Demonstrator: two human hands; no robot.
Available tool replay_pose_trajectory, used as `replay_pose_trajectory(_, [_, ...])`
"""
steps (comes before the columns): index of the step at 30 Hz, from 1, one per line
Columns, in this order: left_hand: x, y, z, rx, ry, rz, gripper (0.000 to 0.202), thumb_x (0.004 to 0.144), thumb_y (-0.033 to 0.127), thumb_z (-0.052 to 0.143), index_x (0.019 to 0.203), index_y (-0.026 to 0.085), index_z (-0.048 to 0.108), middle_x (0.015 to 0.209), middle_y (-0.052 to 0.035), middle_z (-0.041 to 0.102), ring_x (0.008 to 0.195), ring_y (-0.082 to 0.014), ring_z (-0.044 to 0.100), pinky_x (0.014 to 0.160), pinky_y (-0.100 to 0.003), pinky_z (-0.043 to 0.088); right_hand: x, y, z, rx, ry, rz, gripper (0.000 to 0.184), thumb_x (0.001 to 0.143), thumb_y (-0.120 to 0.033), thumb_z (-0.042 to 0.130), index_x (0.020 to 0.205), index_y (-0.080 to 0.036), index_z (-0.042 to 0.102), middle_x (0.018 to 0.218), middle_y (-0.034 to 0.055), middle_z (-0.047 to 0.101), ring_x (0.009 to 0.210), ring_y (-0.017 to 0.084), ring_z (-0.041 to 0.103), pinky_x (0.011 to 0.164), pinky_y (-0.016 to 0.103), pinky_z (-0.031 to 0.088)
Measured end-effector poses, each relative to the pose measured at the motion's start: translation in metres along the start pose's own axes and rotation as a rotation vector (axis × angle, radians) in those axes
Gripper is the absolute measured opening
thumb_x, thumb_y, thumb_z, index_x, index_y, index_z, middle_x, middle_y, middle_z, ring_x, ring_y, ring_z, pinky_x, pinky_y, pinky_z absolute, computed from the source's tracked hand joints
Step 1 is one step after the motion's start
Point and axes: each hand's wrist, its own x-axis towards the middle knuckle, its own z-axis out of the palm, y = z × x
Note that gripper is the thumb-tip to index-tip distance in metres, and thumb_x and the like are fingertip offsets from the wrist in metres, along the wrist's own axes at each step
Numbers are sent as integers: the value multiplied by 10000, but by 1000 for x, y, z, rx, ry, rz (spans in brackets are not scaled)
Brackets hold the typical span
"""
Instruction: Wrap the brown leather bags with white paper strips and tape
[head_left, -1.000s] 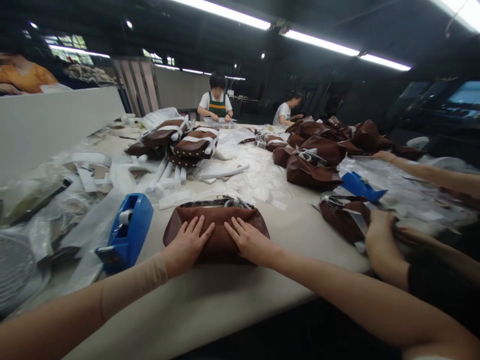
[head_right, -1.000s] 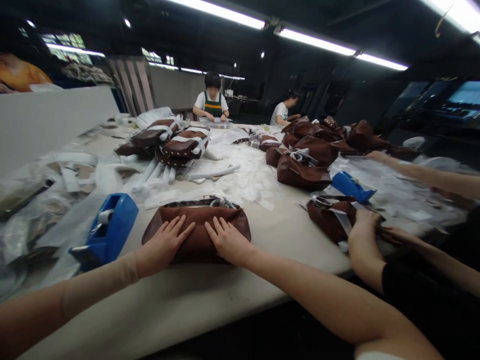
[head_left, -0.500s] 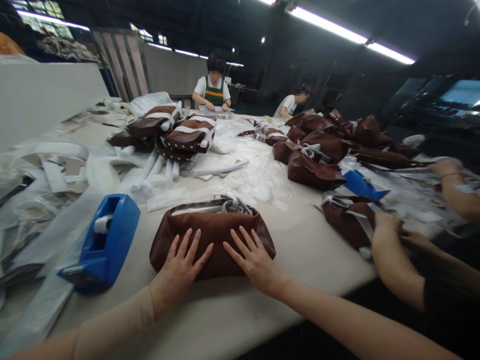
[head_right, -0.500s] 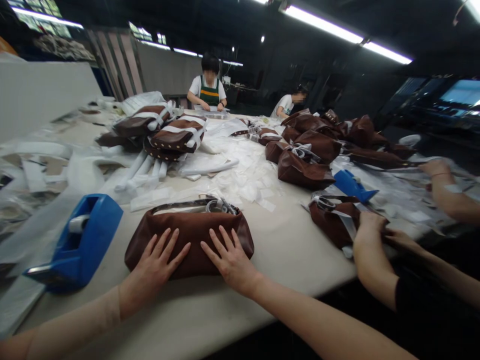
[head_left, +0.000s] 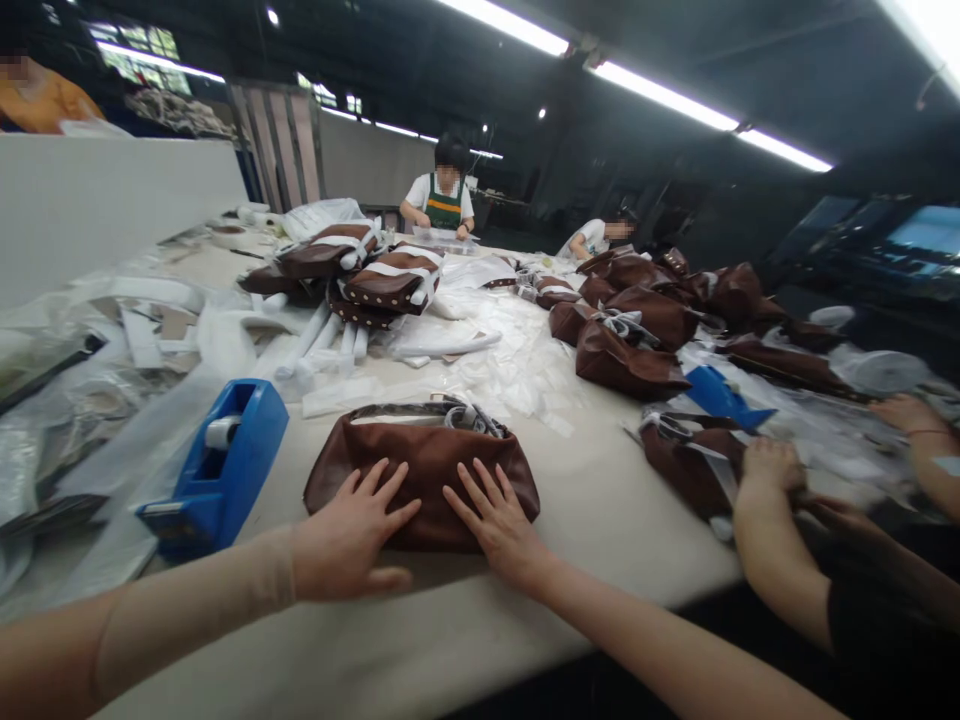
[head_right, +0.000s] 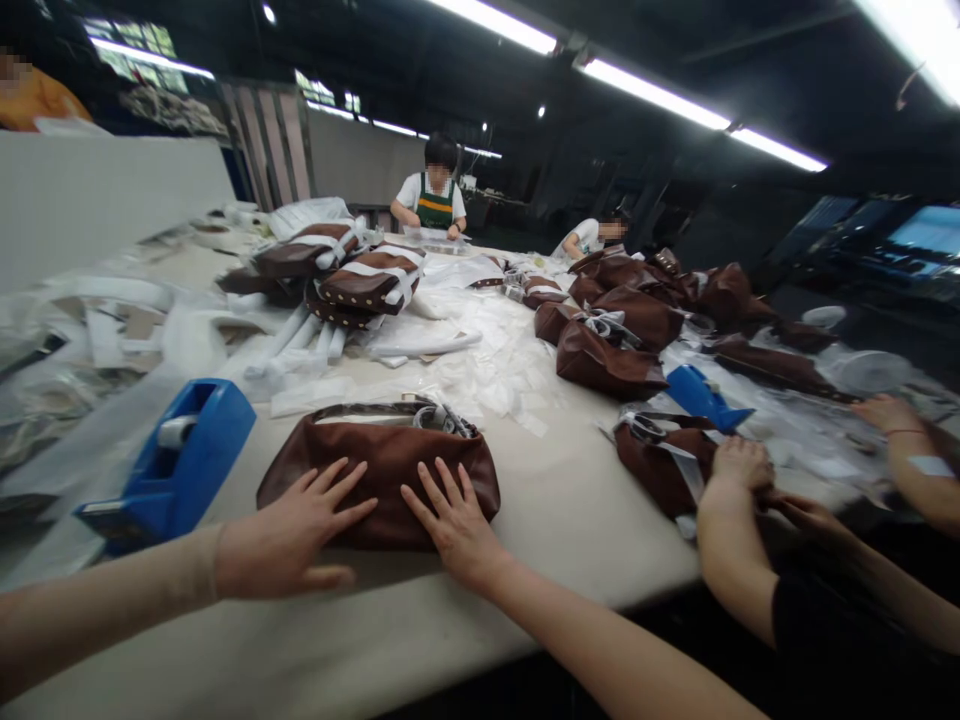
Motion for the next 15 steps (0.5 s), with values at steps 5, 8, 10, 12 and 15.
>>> replay_pose_trajectory(5, [47,-3,-5,34,194,113,718,888,613,462,1476,220,338,1535,-159,296,1417,-363,236,1133,-599,160,-4,0,4,0,30,15,747,870,-69,465,1537,-238,175,1595,121,119,1470,347,92,1138,617,208])
replay_pose_trajectory(8, [52,-8,24,47,170,26,894,798,718,503,1511,252,229,1564,-183,196,1426,-429,154,1090,-680,114,-8,0,-9,56,-27,14,764,847,-97,513,1530,-255,207,1598,104,128,1474,330,92,1150,609,180])
replay_pose_trajectory(10, [49,-10,37,39,164,4,902,794,734,484,1516,276,197,1567,-178,191,1425,-434,149,1082,-686,116,-5,-2,-30,141,-111,33,785,822,-248,619,1519,-245,257,1591,120,159,1462,359,135,1143,607,199])
replay_pose_trajectory(12, [46,-11,43,37,164,0,900,790,732,487,1515,281,201,1565,-174,202,1420,-438,162,1079,-687,121,8,-8,-53,240,-165,77,771,802,-478,653,1471,-211,377,1546,148,289,1423,371,253,1130,576,258])
replay_pose_trajectory(15, [46,-11,45,57,143,-5,875,792,682,525,1504,251,256,1558,-172,229,1419,-432,170,1093,-674,112,41,-19,-74,272,-40,126,726,883,-612,495,1458,-179,396,1507,139,371,1412,315,292,1162,524,225])
